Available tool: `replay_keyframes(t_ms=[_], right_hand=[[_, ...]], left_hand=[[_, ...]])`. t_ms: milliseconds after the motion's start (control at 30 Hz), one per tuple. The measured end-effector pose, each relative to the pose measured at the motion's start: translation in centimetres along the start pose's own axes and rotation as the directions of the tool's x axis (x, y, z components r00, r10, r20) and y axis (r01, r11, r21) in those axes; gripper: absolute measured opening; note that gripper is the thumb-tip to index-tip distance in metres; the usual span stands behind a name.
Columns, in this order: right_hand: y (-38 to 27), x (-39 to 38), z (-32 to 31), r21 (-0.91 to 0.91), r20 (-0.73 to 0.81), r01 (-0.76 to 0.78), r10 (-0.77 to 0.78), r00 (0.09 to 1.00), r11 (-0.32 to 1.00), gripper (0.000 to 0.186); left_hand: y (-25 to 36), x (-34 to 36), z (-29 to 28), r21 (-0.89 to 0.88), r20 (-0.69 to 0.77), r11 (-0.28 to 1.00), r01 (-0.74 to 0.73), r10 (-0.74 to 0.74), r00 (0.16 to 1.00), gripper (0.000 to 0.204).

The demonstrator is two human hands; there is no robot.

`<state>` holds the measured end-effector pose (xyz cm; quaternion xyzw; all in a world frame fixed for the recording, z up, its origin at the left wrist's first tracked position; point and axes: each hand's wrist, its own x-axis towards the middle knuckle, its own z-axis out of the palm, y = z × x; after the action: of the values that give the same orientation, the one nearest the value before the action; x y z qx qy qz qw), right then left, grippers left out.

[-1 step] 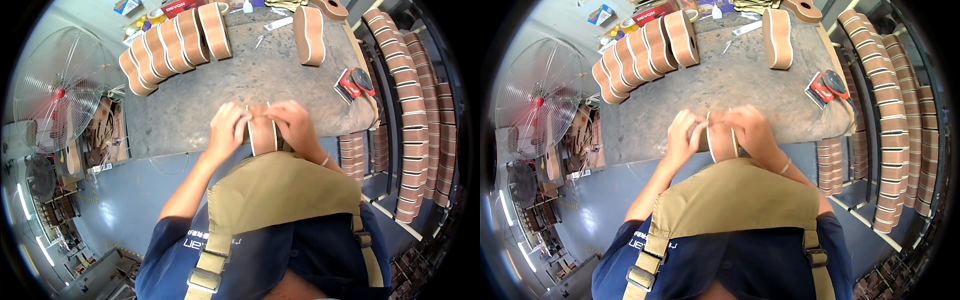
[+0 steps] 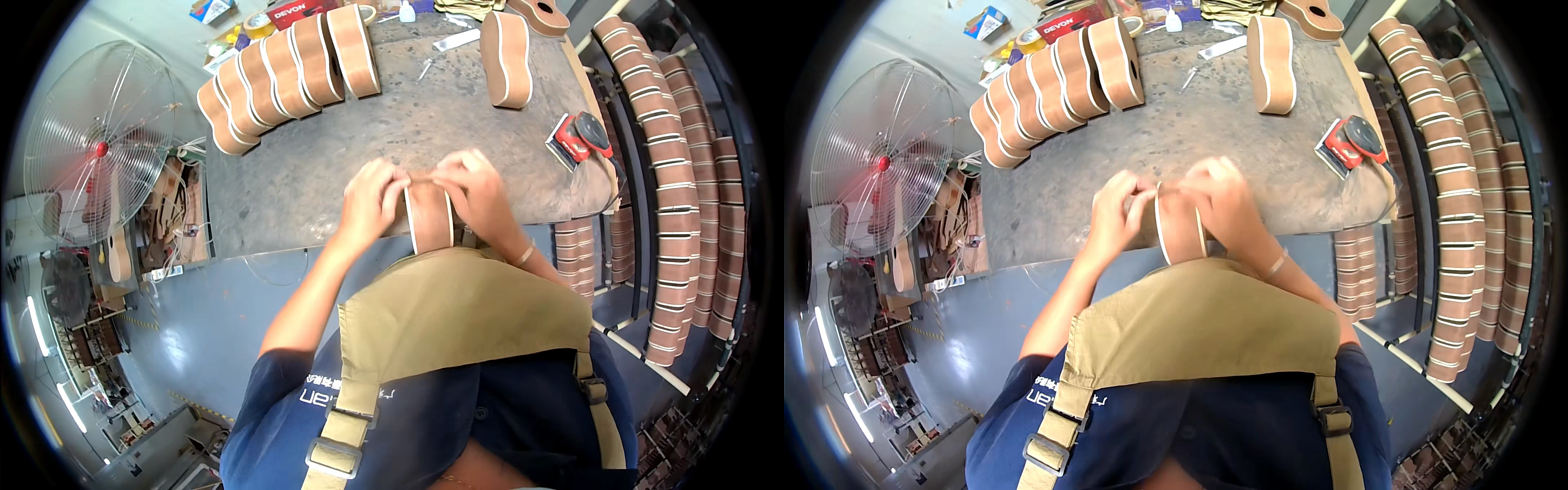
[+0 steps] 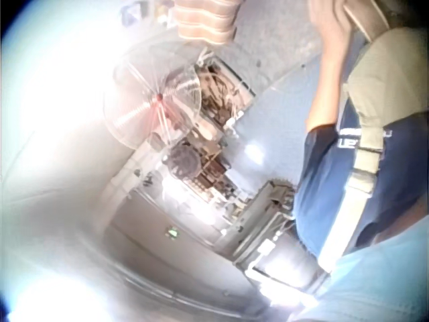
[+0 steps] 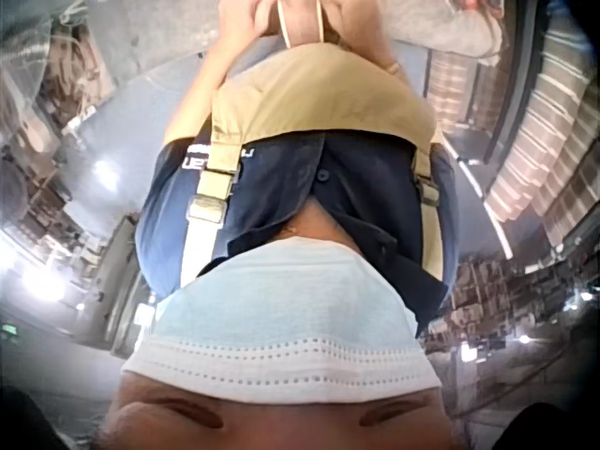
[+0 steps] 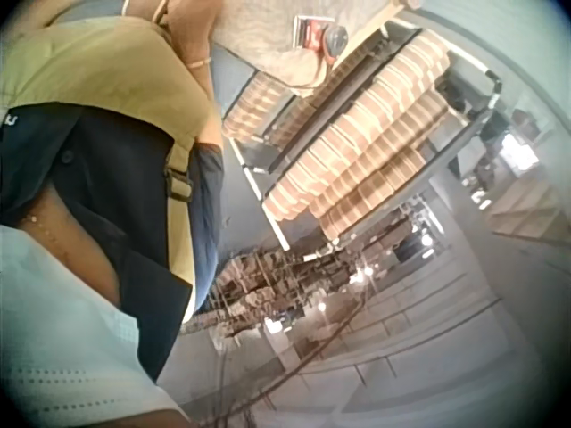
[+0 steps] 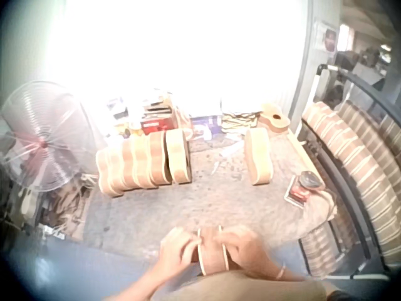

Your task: The person marks the edges of a wooden instrument body with a pencil, applies glue from a bottle to a seam, and then smooths the surface using a power sander.

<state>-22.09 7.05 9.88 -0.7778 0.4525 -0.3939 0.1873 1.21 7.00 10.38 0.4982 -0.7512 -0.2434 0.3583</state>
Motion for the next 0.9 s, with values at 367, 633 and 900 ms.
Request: replay_keyframes(t_ms=[367, 633, 900], right_hand=[[0.4, 0.5, 0.2, 0.076, 0.213, 0.137, -0.151, 0.965, 0.988, 0.026], [0.1, -6.5, -0.3, 0.028, 0.206, 0.377, -0.374, 0.904, 0.926, 0.046], [0.5, -9.3, -0.9, 0.036, 0.444, 0.358, -0.336, 0.831, 0.933, 0.045]], left_hand=[[-2.0, -3.1, -0.4, 0.100, -0.029, 0.986, -0.132, 0.135, 0.990, 0.007], [0.0, -8.6, 1.6, 0.137, -0.095, 0.916, -0.378, 0.392, 0.915, 0.026], [-1.3, -11.6, 1.9, -0.064, 0.192, 0.951, -0.302, 0.308, 0.932, 0.013]])
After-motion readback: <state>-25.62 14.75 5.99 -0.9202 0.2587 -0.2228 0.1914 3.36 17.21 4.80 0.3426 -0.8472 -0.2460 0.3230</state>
